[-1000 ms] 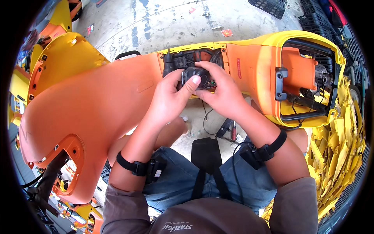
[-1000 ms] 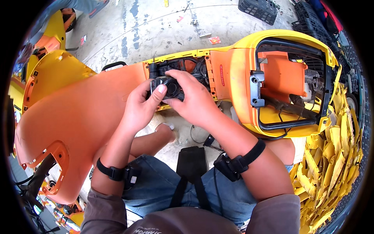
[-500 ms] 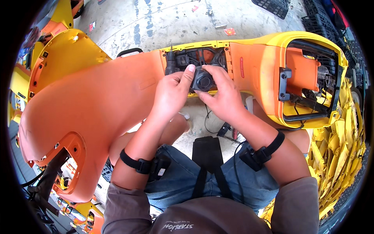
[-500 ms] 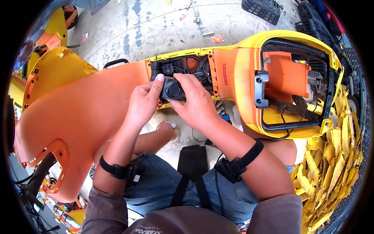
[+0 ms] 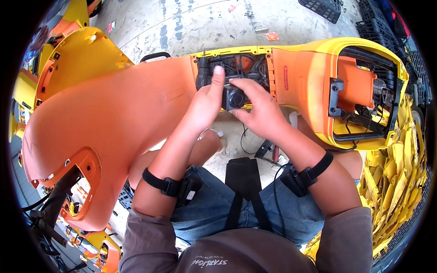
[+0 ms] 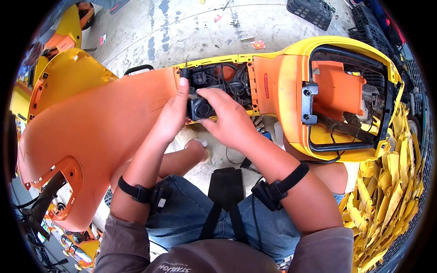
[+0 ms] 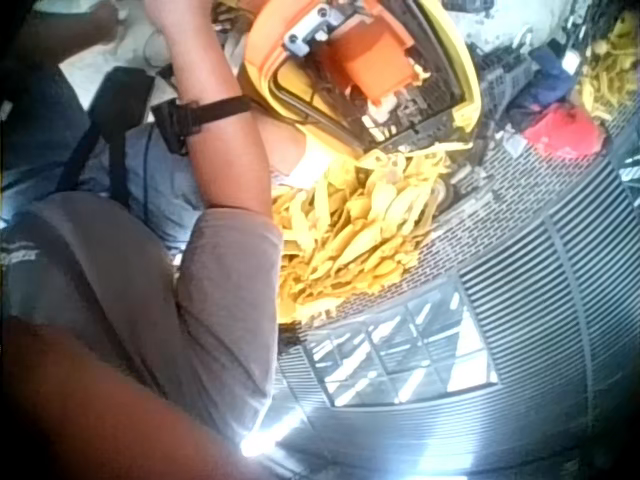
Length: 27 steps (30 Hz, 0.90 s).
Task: The person uses a drill to remove screws from a yellow scooter and manipulates the internal electrical wires and connectors by hand.
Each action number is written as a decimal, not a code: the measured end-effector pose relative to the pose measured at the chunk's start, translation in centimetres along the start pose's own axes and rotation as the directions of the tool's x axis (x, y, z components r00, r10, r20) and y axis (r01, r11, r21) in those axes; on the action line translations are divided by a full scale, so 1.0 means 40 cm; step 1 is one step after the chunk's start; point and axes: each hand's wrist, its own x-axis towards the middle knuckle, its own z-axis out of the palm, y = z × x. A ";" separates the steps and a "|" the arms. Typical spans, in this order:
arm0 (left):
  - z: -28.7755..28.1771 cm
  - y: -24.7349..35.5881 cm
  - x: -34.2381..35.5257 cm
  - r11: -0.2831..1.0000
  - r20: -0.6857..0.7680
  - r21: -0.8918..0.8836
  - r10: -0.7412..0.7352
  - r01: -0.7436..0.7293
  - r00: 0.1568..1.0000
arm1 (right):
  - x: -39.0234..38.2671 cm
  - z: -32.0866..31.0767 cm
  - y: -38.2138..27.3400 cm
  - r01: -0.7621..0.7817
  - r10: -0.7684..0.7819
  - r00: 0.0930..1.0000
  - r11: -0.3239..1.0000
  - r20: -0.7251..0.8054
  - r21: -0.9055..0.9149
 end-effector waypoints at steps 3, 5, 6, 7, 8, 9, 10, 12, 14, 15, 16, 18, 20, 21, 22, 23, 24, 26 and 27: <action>-0.024 0.002 0.010 0.984 -0.004 -0.176 0.019 -0.019 1.000 | 0.012 -0.006 -0.001 -0.108 0.109 0.994 0.990 -0.007 0.094; -0.038 0.000 0.015 0.980 -0.143 -0.132 0.133 -0.152 0.981 | 0.018 -0.017 0.002 -0.238 0.236 0.971 0.949 0.035 0.207; -0.046 -0.001 0.017 0.970 -0.166 -0.177 0.137 -0.166 0.977 | 0.021 -0.020 0.004 -0.218 0.214 0.976 0.950 0.045 0.223; -0.050 -0.002 0.020 0.977 -0.150 -0.162 0.117 -0.141 0.982 | 0.024 -0.021 0.007 -0.275 0.266 0.961 0.923 0.069 0.268; -0.053 -0.002 0.022 0.978 -0.135 -0.141 0.132 -0.151 0.982 | 0.027 -0.021 0.010 -0.299 0.286 0.954 0.899 0.087 0.321; -0.052 -0.003 0.023 0.980 -0.120 -0.120 0.146 -0.160 0.982 | 0.029 -0.019 0.014 -0.323 0.306 0.946 0.870 0.106 0.373; -0.048 -0.003 0.021 0.969 -0.118 -0.117 0.204 -0.217 0.972 | 0.029 -0.018 0.019 -0.324 0.303 0.946 0.858 0.115 0.398; -0.030 -0.003 0.016 0.960 -0.111 -0.085 0.255 -0.265 0.960 | 0.030 -0.015 0.030 -0.326 0.299 0.945 0.834 0.131 0.446; -0.012 -0.002 0.004 0.934 -0.073 -0.166 0.309 -0.317 0.948 | 0.031 -0.007 0.038 -0.302 0.303 0.949 0.810 0.083 0.503; -0.005 -0.001 -0.002 0.922 -0.051 -0.192 0.333 -0.337 0.941 | 0.030 -0.005 0.040 -0.290 0.307 0.950 0.796 0.059 0.531; -0.003 0.001 -0.002 0.909 -0.031 -0.271 0.321 -0.317 0.947 | 0.029 -0.003 0.041 -0.280 0.301 0.953 0.823 0.039 0.494; 0.006 -0.003 -0.005 0.927 0.001 -0.184 0.331 -0.325 0.944 | 0.026 0.001 0.039 -0.262 0.286 0.958 0.873 0.003 0.412; 0.009 -0.011 -0.002 0.943 0.045 -0.062 0.330 -0.327 0.943 | 0.018 0.002 0.033 -0.246 0.260 0.966 0.920 -0.005 0.304; 0.013 -0.016 0.001 0.942 0.043 -0.039 0.335 -0.334 0.941 | 0.015 0.003 0.029 -0.211 0.222 0.975 0.946 -0.017 0.248; 0.017 -0.022 0.005 0.935 0.039 -0.024 0.353 -0.353 0.935 | 0.012 0.004 0.025 -0.233 0.249 0.968 0.941 -0.038 0.245; 0.023 -0.028 0.008 0.935 0.035 -0.002 0.355 -0.355 0.934 | 0.012 0.004 0.022 -0.296 0.311 0.950 0.911 -0.008 0.287; 0.026 -0.035 0.010 0.925 0.045 -0.012 0.381 -0.381 0.924 | 0.012 0.003 0.020 -0.332 0.348 0.937 0.885 0.010 0.327; 0.036 -0.044 0.009 0.896 0.046 -0.113 0.437 -0.430 0.898 | 0.019 -0.002 0.021 -0.346 0.378 0.926 0.840 0.005 0.419; 0.040 -0.047 0.008 0.888 0.068 -0.152 0.448 -0.435 0.891 | 0.027 -0.004 0.024 -0.321 0.373 0.928 0.821 -0.018 0.472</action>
